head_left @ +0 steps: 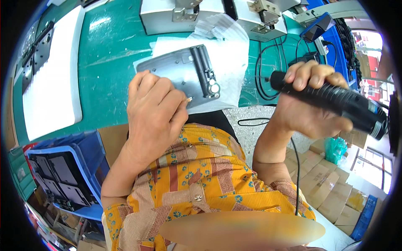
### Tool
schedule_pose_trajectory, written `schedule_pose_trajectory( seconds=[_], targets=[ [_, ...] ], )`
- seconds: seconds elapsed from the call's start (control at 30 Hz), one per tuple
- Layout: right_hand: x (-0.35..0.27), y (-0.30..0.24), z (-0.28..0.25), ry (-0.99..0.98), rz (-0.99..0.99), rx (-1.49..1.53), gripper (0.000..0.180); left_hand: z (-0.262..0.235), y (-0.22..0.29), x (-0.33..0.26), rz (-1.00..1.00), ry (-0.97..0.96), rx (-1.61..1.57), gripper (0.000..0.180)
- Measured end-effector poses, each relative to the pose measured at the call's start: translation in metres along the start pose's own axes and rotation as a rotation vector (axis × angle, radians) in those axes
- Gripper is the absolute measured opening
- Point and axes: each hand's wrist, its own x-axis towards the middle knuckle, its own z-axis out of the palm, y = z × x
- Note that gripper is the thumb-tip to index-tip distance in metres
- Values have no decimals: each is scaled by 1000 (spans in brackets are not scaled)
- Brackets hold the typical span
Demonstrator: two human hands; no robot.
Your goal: Using an electric screwdriver to fasten screws into plastic enclosures at a factory workbench.
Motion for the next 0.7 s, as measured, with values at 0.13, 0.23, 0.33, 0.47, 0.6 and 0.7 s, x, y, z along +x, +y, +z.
schedule_pose_trajectory(
  seconds=[0.13,0.23,0.33,0.47,0.6,0.7],
  targets=[
    [40,3,-34,-64,-51,63,84,3,0,6,24,13,-37,15],
    [61,20,-48,-100,-81,58,84,4,1,7,9,22,-40,15],
    [81,24,-68,-38,57,30,82,3,1,9,-14,0,-30,15],
    [92,33,-75,-75,17,-28,83,3,0,11,-29,-26,-40,14],
    [97,40,-69,-82,8,-21,80,3,0,11,-26,-33,-40,15],
    [100,43,-63,-84,4,1,78,3,0,11,-18,-24,-42,17]
  ],
)
